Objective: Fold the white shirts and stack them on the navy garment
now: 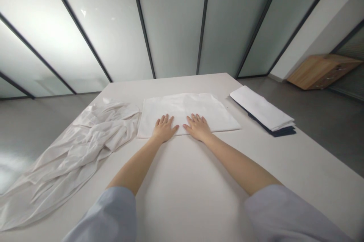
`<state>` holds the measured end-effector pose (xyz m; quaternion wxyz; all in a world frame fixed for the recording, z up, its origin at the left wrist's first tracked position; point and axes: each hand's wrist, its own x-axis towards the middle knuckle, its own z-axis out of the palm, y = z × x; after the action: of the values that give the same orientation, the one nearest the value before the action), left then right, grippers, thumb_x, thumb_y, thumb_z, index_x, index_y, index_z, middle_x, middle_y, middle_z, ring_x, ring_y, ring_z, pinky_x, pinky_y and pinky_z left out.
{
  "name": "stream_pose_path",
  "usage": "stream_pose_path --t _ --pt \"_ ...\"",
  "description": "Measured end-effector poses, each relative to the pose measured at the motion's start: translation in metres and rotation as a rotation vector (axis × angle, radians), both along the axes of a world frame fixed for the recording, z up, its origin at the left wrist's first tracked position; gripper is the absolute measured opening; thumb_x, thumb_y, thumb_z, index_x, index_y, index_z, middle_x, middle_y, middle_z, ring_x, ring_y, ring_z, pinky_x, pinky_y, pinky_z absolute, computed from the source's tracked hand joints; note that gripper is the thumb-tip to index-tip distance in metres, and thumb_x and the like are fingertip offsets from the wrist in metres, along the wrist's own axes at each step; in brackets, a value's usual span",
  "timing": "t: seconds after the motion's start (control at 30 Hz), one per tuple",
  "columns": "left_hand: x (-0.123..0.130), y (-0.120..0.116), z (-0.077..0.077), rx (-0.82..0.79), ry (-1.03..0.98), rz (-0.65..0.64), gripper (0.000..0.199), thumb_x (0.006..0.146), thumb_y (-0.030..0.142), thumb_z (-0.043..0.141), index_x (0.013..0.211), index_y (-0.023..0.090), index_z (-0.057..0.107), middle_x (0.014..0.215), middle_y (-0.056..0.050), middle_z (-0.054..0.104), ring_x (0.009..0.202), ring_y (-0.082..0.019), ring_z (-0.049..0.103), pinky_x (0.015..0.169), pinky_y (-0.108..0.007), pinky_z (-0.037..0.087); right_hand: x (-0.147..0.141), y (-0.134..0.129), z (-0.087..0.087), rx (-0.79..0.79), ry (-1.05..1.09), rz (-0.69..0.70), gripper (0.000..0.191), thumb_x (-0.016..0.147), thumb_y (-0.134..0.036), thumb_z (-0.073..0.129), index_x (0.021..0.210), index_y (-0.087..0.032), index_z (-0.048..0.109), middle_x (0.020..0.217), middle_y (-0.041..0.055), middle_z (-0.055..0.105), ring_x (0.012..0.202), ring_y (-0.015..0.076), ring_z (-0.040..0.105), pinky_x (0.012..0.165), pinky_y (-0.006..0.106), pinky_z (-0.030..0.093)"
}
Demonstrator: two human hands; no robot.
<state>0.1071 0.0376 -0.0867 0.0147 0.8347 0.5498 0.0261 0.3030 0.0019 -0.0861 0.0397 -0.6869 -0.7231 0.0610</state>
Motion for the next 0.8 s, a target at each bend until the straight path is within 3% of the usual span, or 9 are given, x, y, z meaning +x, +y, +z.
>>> stream_pose_path --t 0.17,0.3,0.5,0.63,0.7,0.8 --pt "-0.047 0.009 0.004 -0.02 0.076 0.139 0.072 0.094 0.061 0.023 0.151 0.019 0.028 0.159 -0.012 0.022 0.146 -0.029 0.02 0.116 -0.044 0.021 0.072 -0.006 0.0 -0.05 -0.052 -0.199 0.068 0.095 -0.059 0.022 0.152 -0.021 0.029 0.16 0.0093 0.02 0.145 0.0294 0.017 0.115 0.047 0.015" --pt "-0.061 0.009 0.005 0.001 0.075 0.165 0.071 0.094 0.06 0.024 0.151 0.018 0.03 0.158 -0.013 0.024 0.146 -0.029 0.02 0.116 -0.047 0.019 0.108 -0.009 -0.005 0.008 -0.079 -0.271 0.066 0.096 -0.055 0.024 0.15 -0.018 0.033 0.157 0.0131 0.026 0.144 0.0298 0.023 0.114 0.048 0.021" --pt "-0.056 0.004 0.008 0.0 0.035 0.17 0.069 0.093 0.059 0.029 0.148 0.018 0.035 0.156 -0.015 0.028 0.144 -0.032 0.025 0.114 -0.049 0.023 0.112 -0.007 -0.011 0.074 -0.076 -0.262 0.061 0.094 -0.053 0.033 0.144 -0.02 0.041 0.154 0.0142 0.033 0.141 0.0299 0.029 0.11 0.049 0.026" --pt "-0.057 0.001 0.018 0.022 0.028 0.153 0.068 0.089 0.063 0.035 0.142 0.02 0.044 0.148 -0.015 0.042 0.134 -0.033 0.04 0.107 -0.047 0.033 0.111 -0.009 -0.006 0.142 -0.071 -0.222 0.052 0.093 -0.046 0.041 0.136 -0.018 0.052 0.147 0.0148 0.044 0.136 0.0301 0.037 0.109 0.046 0.029" --pt "-0.058 0.001 0.022 0.037 0.021 0.159 0.069 0.085 0.068 0.041 0.136 0.022 0.051 0.139 -0.015 0.051 0.126 -0.034 0.047 0.102 -0.048 0.037 0.107 -0.013 -0.001 0.208 -0.043 -0.133 0.046 0.093 -0.039 0.045 0.131 -0.017 0.057 0.141 0.0145 0.05 0.13 0.029 0.043 0.106 0.043 0.033" --pt "-0.059 0.002 0.02 0.07 -0.001 0.115 0.066 0.085 0.067 0.043 0.134 0.024 0.053 0.136 -0.015 0.053 0.127 -0.034 0.045 0.104 -0.047 0.036 0.089 -0.02 0.006 0.286 0.063 0.114 0.041 0.092 -0.033 0.047 0.127 -0.018 0.06 0.13 0.0121 0.058 0.12 0.0251 0.051 0.103 0.039 0.037"
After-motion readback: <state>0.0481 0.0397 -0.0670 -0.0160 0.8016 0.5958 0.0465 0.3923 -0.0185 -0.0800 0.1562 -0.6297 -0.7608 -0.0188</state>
